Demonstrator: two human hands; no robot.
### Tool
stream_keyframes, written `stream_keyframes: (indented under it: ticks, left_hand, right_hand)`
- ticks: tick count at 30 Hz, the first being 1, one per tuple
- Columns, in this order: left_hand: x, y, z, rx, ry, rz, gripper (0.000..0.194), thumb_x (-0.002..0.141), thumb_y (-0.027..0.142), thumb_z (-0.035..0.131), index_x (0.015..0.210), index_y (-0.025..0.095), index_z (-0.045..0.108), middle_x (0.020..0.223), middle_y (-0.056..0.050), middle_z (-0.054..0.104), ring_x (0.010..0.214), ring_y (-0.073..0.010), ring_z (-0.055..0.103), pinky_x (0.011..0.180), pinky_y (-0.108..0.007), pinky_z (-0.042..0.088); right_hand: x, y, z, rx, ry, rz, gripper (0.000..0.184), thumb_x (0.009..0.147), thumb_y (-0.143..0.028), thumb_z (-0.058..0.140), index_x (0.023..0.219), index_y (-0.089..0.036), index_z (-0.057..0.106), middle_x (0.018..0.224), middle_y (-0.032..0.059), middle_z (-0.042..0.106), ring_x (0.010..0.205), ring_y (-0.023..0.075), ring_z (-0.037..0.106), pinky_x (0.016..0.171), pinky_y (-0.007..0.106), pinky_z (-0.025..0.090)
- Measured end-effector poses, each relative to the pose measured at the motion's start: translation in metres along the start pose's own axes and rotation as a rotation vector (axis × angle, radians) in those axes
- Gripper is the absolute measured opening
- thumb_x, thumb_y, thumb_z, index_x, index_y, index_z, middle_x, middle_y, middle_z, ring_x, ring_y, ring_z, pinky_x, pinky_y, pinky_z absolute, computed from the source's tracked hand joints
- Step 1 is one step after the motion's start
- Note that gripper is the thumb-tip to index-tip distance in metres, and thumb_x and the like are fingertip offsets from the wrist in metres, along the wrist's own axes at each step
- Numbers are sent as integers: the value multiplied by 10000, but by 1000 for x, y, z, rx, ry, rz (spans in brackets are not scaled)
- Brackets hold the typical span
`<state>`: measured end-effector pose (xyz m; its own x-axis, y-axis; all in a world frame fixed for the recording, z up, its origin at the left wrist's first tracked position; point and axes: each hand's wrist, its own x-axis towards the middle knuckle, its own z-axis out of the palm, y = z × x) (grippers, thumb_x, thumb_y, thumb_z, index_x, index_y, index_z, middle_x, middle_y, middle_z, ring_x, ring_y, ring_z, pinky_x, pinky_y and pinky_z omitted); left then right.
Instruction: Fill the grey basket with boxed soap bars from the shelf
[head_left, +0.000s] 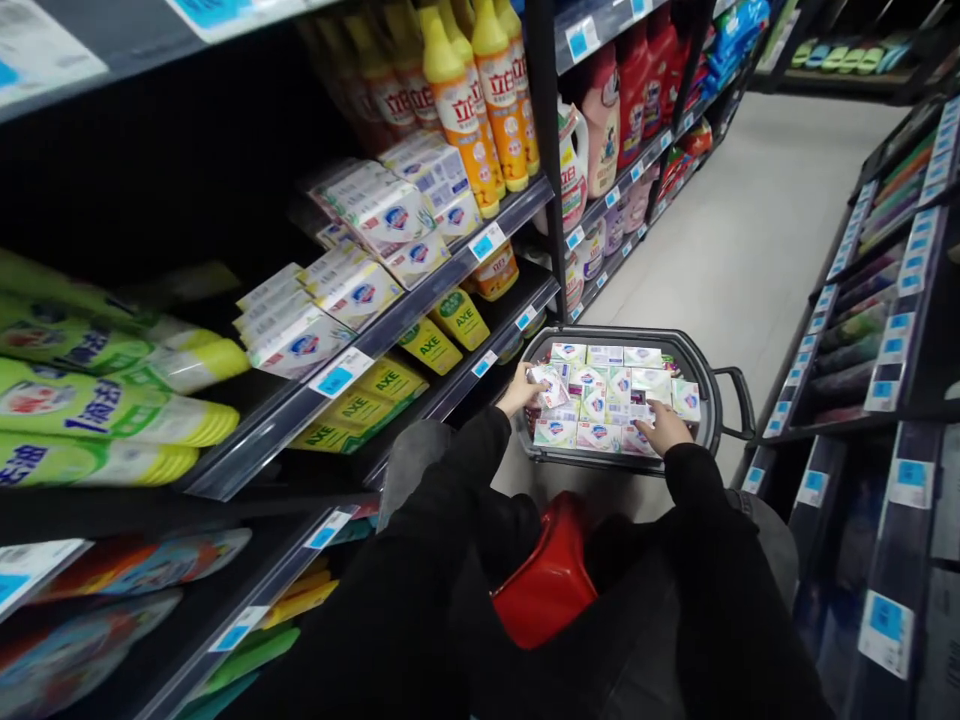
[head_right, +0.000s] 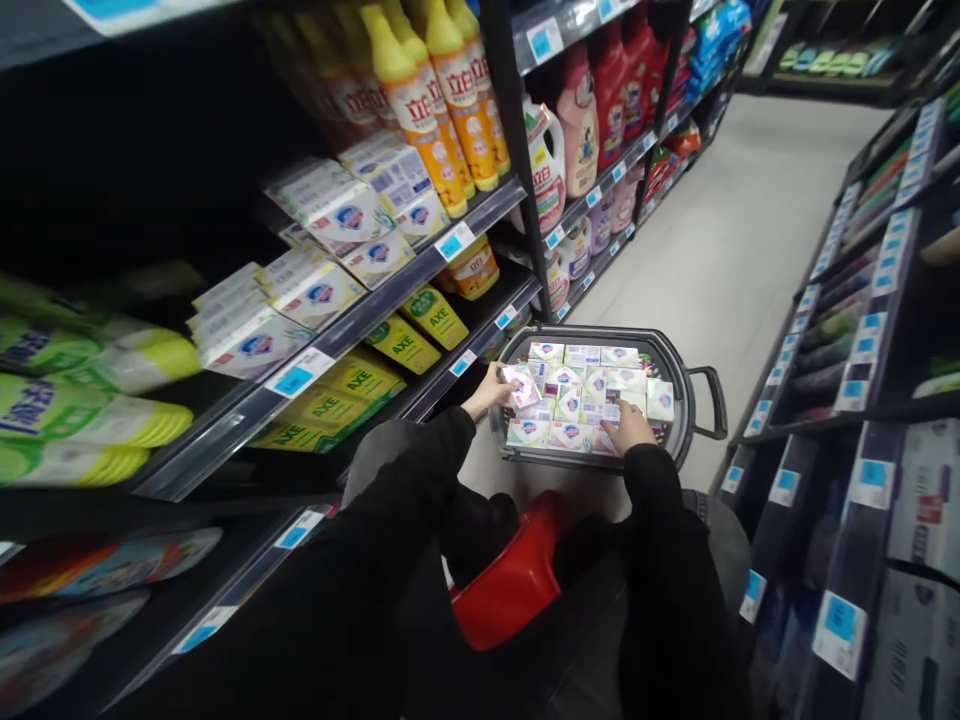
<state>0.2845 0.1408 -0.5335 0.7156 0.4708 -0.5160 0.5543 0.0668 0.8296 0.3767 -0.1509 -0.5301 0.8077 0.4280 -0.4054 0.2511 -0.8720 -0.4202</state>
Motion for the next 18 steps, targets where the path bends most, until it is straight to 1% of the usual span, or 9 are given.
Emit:
stream_keyframes:
  ticks: [2,4,6,8,10,13,15,18]
  left_hand:
    - [5,-7,4,-84,-25,-41,653,766,102,691,1318,232,368,1068,-57,602,647,-104,632,599,-297,604]
    - [7,-14,7,-153,-47,-51,730,740,97,713,1371,244,376,1105,-69,604,679,-125,654,605,-301,609]
    - [9,-18,9,-174,-72,-63,755,721,111,738,1390,233,409,1089,-72,616,698,-144,668,617,-301,608]
    - [12,-19,13,-168,-123,-85,753,713,135,756,1389,218,437,1045,-67,633,706,-157,676,641,-308,606]
    - [17,-15,18,-147,-226,-73,737,716,159,761,1385,220,458,1040,-69,642,731,-165,682,675,-319,602]
    - [29,-4,32,-74,-352,26,728,712,175,763,1374,252,471,1148,-83,624,796,-167,684,696,-311,594]
    - [38,4,42,-31,-372,59,742,710,168,757,1377,262,447,1189,-96,610,790,-165,686,682,-306,590]
    - [46,8,48,-45,-341,6,729,714,131,725,1362,247,413,1134,-109,626,719,-168,694,677,-341,594]
  right_hand:
    - [4,-2,-1,2,-1,-4,565,921,-304,560,1426,-83,437,1352,209,560,1205,297,564,993,365,418]
    - [8,-5,-2,2,-7,-16,548,923,-310,551,1420,-103,449,1338,195,572,1195,294,571,967,363,433]
    - [12,-9,-4,-10,-12,-27,528,927,-313,540,1410,-114,463,1328,190,579,1189,295,577,950,365,444]
    - [16,-13,-5,-29,-9,-33,521,926,-312,540,1402,-109,473,1323,194,584,1187,299,583,946,369,451]
    - [18,-17,-7,-38,-2,-46,519,923,-306,551,1396,-105,480,1320,196,590,1182,296,590,948,370,457]
    - [18,-19,-8,-33,-5,-64,518,922,-289,558,1394,-90,480,1321,200,594,1189,292,589,969,372,453]
    - [17,-19,-10,-27,-11,-55,517,925,-289,555,1396,-89,479,1319,198,597,1195,294,586,968,373,454]
    - [14,-18,-13,-32,-11,-25,514,928,-302,556,1399,-110,480,1307,186,605,1177,290,592,930,358,465]
